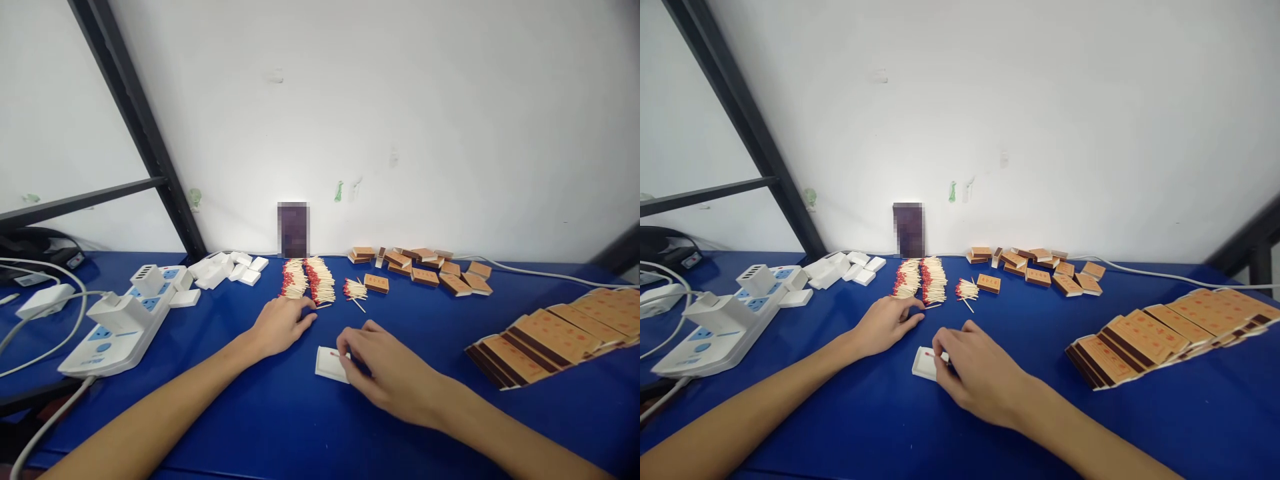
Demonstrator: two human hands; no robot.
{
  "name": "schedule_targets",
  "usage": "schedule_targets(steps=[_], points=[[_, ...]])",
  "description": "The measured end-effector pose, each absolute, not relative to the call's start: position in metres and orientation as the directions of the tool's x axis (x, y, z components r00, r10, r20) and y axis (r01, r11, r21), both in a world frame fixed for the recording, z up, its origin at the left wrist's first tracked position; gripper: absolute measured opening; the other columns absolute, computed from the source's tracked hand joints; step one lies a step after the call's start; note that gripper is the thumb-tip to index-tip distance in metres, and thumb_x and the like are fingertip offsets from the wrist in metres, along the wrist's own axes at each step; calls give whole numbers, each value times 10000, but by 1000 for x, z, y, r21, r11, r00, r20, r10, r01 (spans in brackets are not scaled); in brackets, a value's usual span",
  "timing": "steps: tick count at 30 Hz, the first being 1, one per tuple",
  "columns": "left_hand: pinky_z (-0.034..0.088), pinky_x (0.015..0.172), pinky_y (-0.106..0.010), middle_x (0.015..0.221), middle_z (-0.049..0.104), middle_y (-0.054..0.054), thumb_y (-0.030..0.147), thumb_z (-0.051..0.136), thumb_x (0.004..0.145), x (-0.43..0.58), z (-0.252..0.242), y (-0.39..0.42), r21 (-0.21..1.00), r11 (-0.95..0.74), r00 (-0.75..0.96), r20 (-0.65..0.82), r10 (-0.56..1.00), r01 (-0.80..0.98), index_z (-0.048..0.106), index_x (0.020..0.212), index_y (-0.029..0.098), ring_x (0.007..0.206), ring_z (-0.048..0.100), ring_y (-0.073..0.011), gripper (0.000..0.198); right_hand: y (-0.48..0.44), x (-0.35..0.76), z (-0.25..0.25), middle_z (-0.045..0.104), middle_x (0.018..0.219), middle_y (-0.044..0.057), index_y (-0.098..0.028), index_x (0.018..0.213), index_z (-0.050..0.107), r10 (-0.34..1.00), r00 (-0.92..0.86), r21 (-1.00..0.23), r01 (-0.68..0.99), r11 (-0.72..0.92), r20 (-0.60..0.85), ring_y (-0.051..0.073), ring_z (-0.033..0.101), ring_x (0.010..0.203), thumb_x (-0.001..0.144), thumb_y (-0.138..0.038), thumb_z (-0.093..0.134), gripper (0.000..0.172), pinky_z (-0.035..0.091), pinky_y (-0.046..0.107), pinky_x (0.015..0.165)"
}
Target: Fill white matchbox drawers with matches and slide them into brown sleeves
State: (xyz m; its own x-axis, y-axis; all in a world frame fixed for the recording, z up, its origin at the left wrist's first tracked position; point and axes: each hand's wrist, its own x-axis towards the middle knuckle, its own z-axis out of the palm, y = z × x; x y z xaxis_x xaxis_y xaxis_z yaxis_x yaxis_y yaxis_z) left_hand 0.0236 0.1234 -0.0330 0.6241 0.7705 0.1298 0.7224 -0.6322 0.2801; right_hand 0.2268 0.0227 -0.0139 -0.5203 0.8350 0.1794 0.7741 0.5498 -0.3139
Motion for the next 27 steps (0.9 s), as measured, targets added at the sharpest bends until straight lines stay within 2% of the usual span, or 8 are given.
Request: schedule_targets(steps=[5, 10, 12, 15, 18, 23, 25, 27], points=[[324, 559, -241, 628, 581, 24, 308, 504, 914, 26, -27, 121, 373, -584, 598, 92, 796, 721, 642, 910, 210, 582, 527, -135, 169, 20, 226, -19, 574, 718, -1, -205, 979, 485, 864, -482, -358, 788, 501, 148, 189, 514, 687, 900, -232, 472, 85, 364, 304, 659], [306, 500, -202, 540, 427, 75, 321, 510, 902, 22, -13, 101, 626, -606, 757, 37, 652, 491, 603, 843, 186, 488, 390, -82, 174, 38, 241, -25, 563, 696, -12, -212, 950, 492, 888, -374, -394, 798, 456, 268, 166, 485, 645, 941, -238, 406, 90, 358, 296, 657], [310, 497, -192, 515, 399, 87, 283, 525, 883, 22, -8, 91, 654, -628, 807, 45, 589, 422, 597, 834, 184, 462, 375, -70, 132, 46, 245, -29, 553, 657, -21, -216, 904, 509, 897, -334, -394, 813, 429, 288, 162, 478, 636, 957, -256, 392, 135, 360, 299, 674], [294, 498, -198, 496, 413, 88, 238, 572, 838, 23, -7, 82, 580, -706, 846, 53, 530, 405, 618, 826, 186, 445, 390, -65, 71, 54, 250, -34, 540, 612, -35, -222, 855, 527, 913, -310, -420, 815, 399, 266, 154, 481, 607, 967, -287, 391, 188, 350, 281, 637], [308, 533, -216, 503, 453, 72, 266, 553, 866, 24, -11, 87, 465, -763, 831, 96, 548, 449, 645, 846, 190, 471, 427, -82, 121, 57, 253, -36, 563, 625, -31, -222, 853, 529, 925, -305, -415, 829, 376, 228, 149, 506, 584, 964, -275, 391, 184, 327, 264, 581], [379, 781, -307, 542, 545, 41, 274, 503, 894, 10, -11, 119, 195, -825, 793, 227, 565, 531, 658, 828, 180, 502, 444, -98, 193, 61, 258, -40, 674, 901, 52, -212, 997, 515, 965, -179, -241, 944, 223, 192, 194, 619, 743, 951, -274, 422, 121, 346, 272, 605], [379, 750, -311, 523, 540, 29, 292, 495, 889, -1, -7, 133, 117, -811, 776, 242, 583, 573, 666, 823, 181, 506, 455, -116, 214, 65, 259, -43, 682, 909, 64, -208, 1034, 489, 978, -130, -197, 967, 161, 162, 213, 636, 767, 970, -297, 396, 144, 339, 273, 592], [363, 647, -282, 531, 551, 13, 279, 491, 877, -13, -2, 144, 99, -788, 761, 212, 613, 608, 673, 839, 183, 529, 496, -137, 209, 71, 258, -45, 683, 874, 69, -202, 1034, 475, 988, -85, -168, 980, 107, 131, 228, 647, 770, 986, -309, 368, 158, 319, 272, 569]])
